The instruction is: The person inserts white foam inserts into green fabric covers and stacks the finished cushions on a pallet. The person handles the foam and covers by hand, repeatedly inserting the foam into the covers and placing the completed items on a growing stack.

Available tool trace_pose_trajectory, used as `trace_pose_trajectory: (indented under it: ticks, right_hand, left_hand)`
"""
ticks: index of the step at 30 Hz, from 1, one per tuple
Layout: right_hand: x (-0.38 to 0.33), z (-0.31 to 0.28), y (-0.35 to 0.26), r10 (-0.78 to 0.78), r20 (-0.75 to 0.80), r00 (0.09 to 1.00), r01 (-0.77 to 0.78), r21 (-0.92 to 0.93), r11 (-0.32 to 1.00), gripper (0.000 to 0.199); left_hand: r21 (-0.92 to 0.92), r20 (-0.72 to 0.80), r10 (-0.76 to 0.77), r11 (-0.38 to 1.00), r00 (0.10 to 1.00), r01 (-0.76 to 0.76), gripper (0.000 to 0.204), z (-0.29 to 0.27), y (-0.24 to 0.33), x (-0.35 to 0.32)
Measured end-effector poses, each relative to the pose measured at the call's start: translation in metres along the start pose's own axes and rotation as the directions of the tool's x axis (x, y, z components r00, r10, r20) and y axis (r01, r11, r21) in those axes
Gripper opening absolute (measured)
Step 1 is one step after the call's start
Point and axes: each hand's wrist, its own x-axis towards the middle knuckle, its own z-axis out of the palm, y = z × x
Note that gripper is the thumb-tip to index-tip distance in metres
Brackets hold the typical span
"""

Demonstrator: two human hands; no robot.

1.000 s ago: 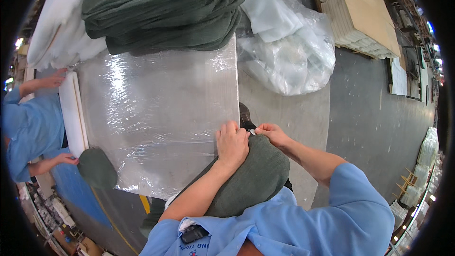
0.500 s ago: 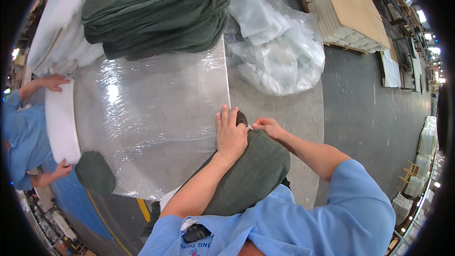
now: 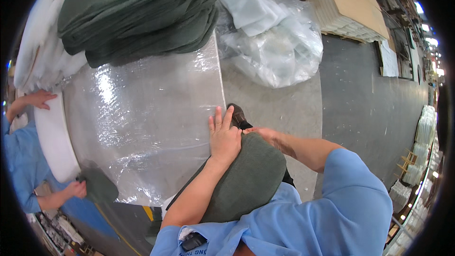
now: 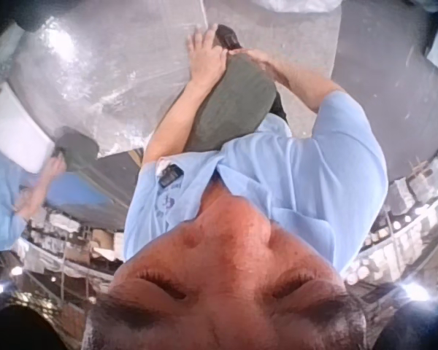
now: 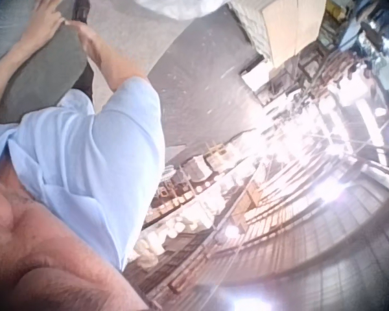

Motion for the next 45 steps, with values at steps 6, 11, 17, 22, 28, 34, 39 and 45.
trace_pose_trajectory:
  ticks: [6,11,17,22,28,34,39,45]
  right_hand:
    - [-0.010,0.006,0.003,-0.061,-0.031,0.998,0.061,0.010,0.998,0.020]
    - [-0.002,0.008,-0.015,0.052,-0.017,0.999,-0.054,-0.256,0.965,0.018]
    - [0.028,-0.011,-0.004,0.181,0.053,0.982,-0.158,-0.298,0.942,0.022]
    - [0.014,-0.003,0.004,0.076,-0.015,0.997,-0.077,-0.221,0.972,0.017]
    - [-0.012,0.020,0.020,-0.074,0.040,0.996,0.075,-0.021,0.997,0.016]
    - [-0.002,0.006,0.028,-0.116,0.043,0.992,0.116,0.007,0.993,0.018]
    - [-0.002,0.009,0.024,-0.098,0.074,0.992,0.098,0.009,0.995,0.032]
    - [0.001,0.012,0.019,-0.039,-0.036,0.999,0.038,-0.011,0.999,0.033]
  left_hand:
    - [0.001,-0.060,0.063,0.998,0.996,-0.063,0.023,-0.002,0.001,-0.003]
    - [-0.071,-0.138,-0.010,0.998,0.990,0.000,0.019,0.010,-0.003,-0.006]
    - [0.023,-0.140,0.036,0.999,0.990,-0.033,0.018,0.017,-0.005,-0.007]
    - [0.016,-0.072,0.023,1.000,0.997,-0.022,0.013,0.012,-0.006,-0.004]
    - [-0.693,0.423,0.053,0.662,0.905,0.286,0.042,-0.068,0.040,-0.005]
    - [-0.631,0.386,0.208,0.770,0.899,0.093,0.055,-0.032,0.043,-0.036]
    - [-0.667,0.413,0.151,0.721,0.898,0.185,0.055,-0.025,0.019,-0.035]
    - [-0.587,0.261,0.047,0.801,0.964,0.120,0.035,-0.022,0.016,-0.040]
